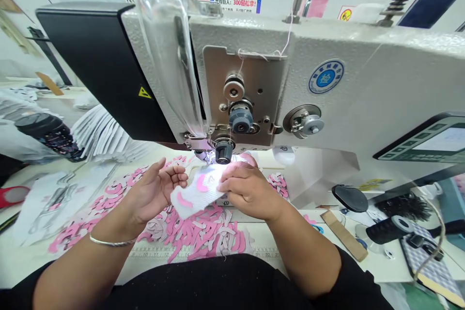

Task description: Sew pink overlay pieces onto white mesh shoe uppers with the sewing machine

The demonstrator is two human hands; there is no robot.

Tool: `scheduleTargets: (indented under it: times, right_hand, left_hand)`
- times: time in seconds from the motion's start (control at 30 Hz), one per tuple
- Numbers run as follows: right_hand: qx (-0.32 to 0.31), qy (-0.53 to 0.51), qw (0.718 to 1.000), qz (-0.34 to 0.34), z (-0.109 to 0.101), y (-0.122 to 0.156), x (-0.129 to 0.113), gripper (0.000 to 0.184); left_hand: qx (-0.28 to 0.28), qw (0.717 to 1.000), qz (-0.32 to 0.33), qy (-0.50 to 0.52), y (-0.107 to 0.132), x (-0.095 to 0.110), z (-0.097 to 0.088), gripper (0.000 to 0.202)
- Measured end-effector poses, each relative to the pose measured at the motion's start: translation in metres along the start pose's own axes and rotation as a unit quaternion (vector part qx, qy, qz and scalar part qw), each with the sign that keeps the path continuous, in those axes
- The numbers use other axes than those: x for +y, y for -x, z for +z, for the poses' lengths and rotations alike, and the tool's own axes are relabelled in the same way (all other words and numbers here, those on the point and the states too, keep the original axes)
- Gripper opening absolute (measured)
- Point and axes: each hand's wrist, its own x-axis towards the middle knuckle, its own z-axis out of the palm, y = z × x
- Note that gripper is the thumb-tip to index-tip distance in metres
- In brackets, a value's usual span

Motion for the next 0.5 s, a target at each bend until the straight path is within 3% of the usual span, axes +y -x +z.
scheduleTargets:
  times: [0.1, 0.17, 0.3, 0.4, 0.5]
  right_hand:
    - [-0.004, -0.056, 0.998, -0.014, -0.007, 0.003, -0.001, 0.028]
    - [-0.004, -0.081, 0.996, -0.022, -0.011, 0.004, 0.0, 0.026]
    - [-0.013, -0.091, 0.996, 0.022, -0.014, 0.006, 0.002, 0.019]
    - [0.013, 0.025, 0.995, 0.097, -0.006, 0.005, 0.0, 0.026]
    - [0.001, 0.144, 0.984, 0.108, 0.007, 0.003, -0.005, 0.031]
  left_hand:
    - [0.069, 0.997, -0.004, 0.02, -0.005, -0.007, -0.001, 0.027]
    - [0.082, 0.996, 0.018, 0.015, -0.005, -0.011, 0.001, 0.02]
    - [0.033, 0.998, 0.022, -0.043, 0.004, -0.013, 0.001, 0.032]
    - [-0.021, 0.997, -0.006, -0.08, 0.011, -0.015, -0.003, 0.041]
    - [-0.085, 0.99, -0.013, -0.109, 0.016, -0.018, -0.008, 0.029]
